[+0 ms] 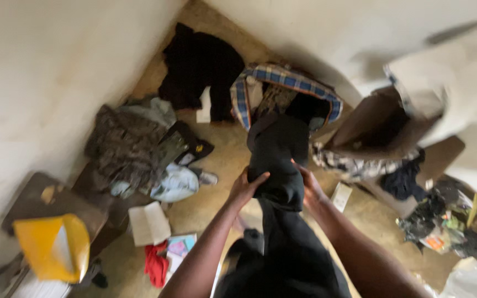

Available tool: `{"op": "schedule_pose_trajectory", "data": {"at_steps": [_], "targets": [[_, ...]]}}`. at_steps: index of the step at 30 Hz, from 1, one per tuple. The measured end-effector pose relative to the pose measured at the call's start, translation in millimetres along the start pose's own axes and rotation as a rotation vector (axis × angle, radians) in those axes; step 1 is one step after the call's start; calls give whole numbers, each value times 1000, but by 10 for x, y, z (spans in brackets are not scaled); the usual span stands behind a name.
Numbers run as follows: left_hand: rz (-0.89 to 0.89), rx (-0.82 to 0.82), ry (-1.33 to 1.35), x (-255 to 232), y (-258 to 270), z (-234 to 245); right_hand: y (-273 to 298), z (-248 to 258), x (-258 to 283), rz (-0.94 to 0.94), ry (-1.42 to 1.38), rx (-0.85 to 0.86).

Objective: The person picks up several garments from the floor, shakes them out to identify them, and places them into a large laundry bag.

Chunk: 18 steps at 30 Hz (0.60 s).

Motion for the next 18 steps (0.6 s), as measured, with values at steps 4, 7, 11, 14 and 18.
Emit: {"op": "schedule_pose_trajectory", "data": {"at_steps": [4, 7, 11, 14, 18], "targets": [[-36, 79, -121, 370, -1180, -273, -1018, 1066, 702, 89, 29, -164], [17, 162, -154, 702, -1877, -471, -1682, 1693, 1119, 151, 37, -239], [35, 318, -354, 1214, -2623, -825, -2416, 2379, 1623, 159, -80, -291], [-185, 359, -475, 1483, -3063, -1114, -2770, 2713, 2029, 197, -38, -276], [-294, 497, -829, 1750, -3286, -1480, -3056, 2928, 2363, 219, 22, -286]]}}
Point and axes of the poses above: each hand's wrist, its own y-axis away from the middle knuckle, its own z-axis out of the back of the hand, x = y × z, the point moved 7 cm from there along -y, towards the middle knuckle, and after that the axes turned 15 degrees about -z, right-handed, at the moved point
